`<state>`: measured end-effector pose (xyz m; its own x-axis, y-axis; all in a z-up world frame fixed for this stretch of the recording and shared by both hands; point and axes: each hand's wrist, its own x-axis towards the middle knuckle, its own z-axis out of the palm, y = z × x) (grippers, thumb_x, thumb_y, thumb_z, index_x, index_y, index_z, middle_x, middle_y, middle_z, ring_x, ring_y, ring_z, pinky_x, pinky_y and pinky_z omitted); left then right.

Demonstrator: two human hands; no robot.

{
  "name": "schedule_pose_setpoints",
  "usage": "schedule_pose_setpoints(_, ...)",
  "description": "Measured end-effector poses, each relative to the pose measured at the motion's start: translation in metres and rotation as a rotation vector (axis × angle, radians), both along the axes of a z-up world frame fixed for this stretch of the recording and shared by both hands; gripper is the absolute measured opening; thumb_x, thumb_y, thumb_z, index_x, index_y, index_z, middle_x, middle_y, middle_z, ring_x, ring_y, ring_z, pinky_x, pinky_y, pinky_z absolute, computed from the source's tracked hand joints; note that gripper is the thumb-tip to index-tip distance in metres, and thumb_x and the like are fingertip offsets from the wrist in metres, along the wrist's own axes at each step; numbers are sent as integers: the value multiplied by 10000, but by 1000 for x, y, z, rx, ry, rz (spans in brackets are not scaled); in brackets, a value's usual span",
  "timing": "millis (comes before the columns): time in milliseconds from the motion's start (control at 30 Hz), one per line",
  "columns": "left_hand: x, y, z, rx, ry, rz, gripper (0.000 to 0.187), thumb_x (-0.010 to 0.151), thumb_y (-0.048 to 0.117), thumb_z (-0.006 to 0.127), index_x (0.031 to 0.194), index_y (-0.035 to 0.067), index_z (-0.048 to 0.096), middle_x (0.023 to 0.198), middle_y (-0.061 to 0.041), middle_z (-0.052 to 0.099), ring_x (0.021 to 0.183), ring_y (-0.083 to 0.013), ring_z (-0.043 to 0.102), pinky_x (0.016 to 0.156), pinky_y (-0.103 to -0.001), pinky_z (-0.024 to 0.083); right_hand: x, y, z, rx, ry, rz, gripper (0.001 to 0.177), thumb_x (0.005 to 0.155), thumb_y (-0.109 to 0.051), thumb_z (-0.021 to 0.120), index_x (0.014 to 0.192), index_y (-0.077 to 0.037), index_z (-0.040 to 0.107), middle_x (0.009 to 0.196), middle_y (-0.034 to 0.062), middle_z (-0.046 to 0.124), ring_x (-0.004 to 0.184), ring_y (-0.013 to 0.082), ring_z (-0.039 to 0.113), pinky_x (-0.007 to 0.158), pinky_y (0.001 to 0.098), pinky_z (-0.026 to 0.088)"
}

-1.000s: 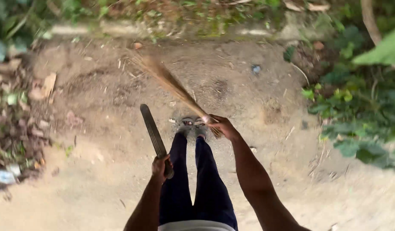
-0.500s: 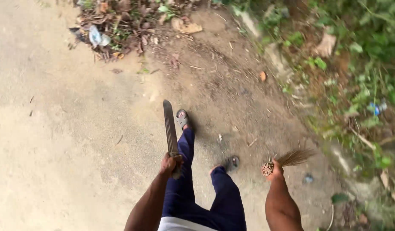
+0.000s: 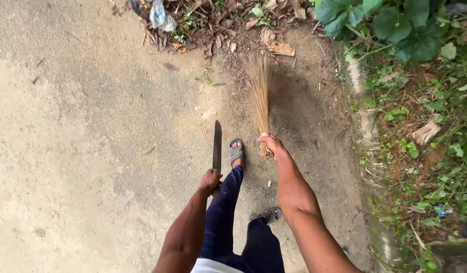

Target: Sweeping dry leaves and debris from a paved path into a pile using a broom and a machete.

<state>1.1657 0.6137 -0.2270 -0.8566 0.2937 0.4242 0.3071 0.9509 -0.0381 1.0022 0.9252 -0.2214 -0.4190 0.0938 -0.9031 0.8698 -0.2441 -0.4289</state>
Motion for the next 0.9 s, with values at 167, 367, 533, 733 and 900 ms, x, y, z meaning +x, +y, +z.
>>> schedule_pose_setpoints(167,-138,0,62,604,-1638,756,633,802,369,764,1300,14,599,1206,-265,699,1199,-418,651,1065,-491,506,-15,-6,112,-144,125,124,686,851,-142,741,1474,-148,455,703,239,589,473,327,632,378,451,585)
schedule_pose_setpoints(367,-181,-49,52,922,-1625,823,572,877,361,712,1313,51,510,754,-121,772,708,-264,787,742,-374,615,7,48,123,-85,88,-233,533,920,-57,667,1398,-63,434,1066,245,654,859,314,725,722,432,638)
schedule_pose_setpoints(533,-228,-79,67,835,-1571,866,581,906,504,634,1345,135,542,700,-22,772,776,-229,789,844,-408,544,-59,71,-68,163,-42,-341,323,689,-65,824,970,-12,673,784,240,711,621,324,738,573,472,625)
schedule_pose_setpoints(733,-311,-93,70,959,-1541,980,547,943,436,597,1338,61,542,738,-85,773,709,-242,773,787,-371,587,-239,-69,-105,127,-68,-111,380,579,-74,866,936,-27,744,721,262,700,580,375,731,508,533,606)
schedule_pose_setpoints(900,-393,-116,73,1135,-1454,1107,586,935,316,652,1408,6,494,966,-162,743,666,-222,758,620,-333,659,-310,-118,28,-67,107,128,414,609,-28,785,985,57,636,654,222,654,462,293,687,406,399,591)
